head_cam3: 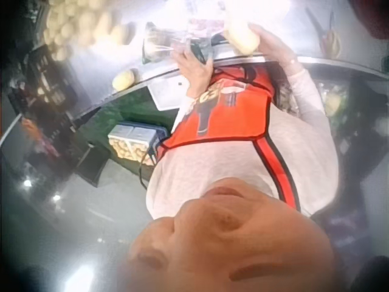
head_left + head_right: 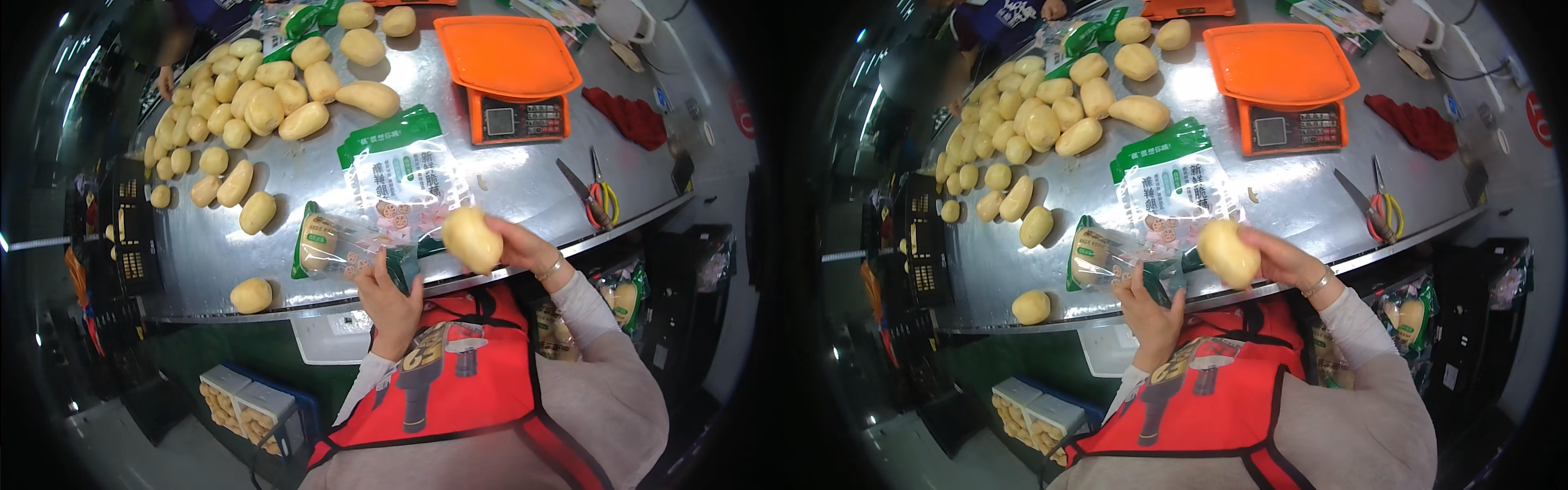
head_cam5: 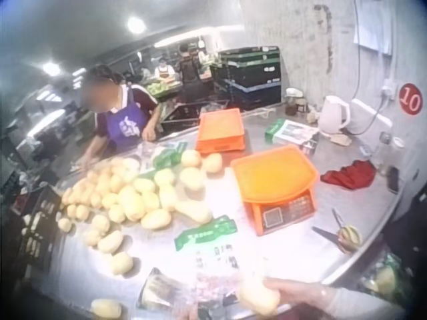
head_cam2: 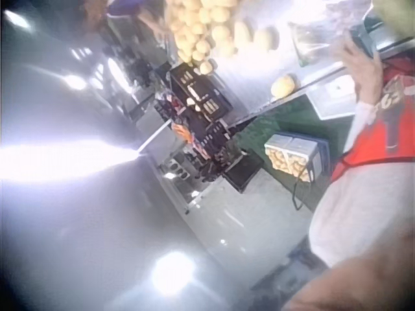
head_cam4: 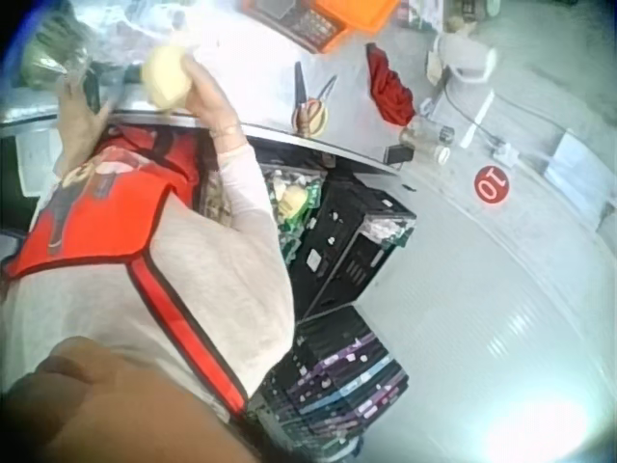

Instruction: The person picks up peeled yellow fruits from a metal table and places them into clear plastic bags. They seal the bags and place them into a black crate. Another person is also packaging fruits at the same table.

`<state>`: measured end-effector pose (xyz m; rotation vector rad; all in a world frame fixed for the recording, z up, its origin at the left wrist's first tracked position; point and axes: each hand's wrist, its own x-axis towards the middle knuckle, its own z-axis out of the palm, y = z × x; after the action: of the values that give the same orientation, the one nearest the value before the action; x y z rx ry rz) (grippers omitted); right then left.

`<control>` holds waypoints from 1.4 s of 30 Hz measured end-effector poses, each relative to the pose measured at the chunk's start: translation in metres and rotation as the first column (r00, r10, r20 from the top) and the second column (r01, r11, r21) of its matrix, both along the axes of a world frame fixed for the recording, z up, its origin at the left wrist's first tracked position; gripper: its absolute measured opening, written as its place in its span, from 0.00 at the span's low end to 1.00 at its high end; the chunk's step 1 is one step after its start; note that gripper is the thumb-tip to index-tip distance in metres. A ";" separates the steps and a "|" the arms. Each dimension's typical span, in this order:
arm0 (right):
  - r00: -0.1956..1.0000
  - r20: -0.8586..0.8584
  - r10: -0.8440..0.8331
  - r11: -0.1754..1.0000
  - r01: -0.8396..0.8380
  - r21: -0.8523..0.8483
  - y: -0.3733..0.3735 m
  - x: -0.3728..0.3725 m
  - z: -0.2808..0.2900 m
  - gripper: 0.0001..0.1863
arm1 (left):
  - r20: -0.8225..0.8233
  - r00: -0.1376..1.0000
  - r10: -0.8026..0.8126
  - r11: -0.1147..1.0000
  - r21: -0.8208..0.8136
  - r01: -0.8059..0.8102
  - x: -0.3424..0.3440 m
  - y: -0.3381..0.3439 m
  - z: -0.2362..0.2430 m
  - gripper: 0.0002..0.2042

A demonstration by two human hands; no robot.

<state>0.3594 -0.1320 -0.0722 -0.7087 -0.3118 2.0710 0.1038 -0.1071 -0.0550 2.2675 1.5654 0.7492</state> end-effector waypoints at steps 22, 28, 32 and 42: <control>0.891 0.395 0.224 0.956 -0.279 0.087 0.046 -0.108 0.019 0.34 | 0.242 0.970 0.022 1.000 0.009 -0.024 -0.041 0.011 0.012 0.04; 0.660 0.751 0.027 0.965 -0.212 0.152 0.052 -0.123 0.033 0.30 | 0.209 0.976 -0.057 0.996 0.081 0.041 -0.042 0.012 0.004 0.05; 0.503 0.864 -0.011 0.924 -0.326 0.201 0.051 -0.124 0.006 0.28 | 0.207 0.973 -0.097 0.993 0.082 0.082 -0.047 0.010 0.002 0.05; 0.999 -0.036 0.031 0.994 -0.035 -0.104 0.083 -0.162 -0.008 0.24 | 0.285 0.948 -0.145 0.985 0.128 0.112 -0.053 0.015 0.007 0.03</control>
<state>0.1977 -0.0491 -0.0803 -0.7338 -0.1971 2.1408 0.0507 -0.0916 -0.0483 2.1846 1.2563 1.1016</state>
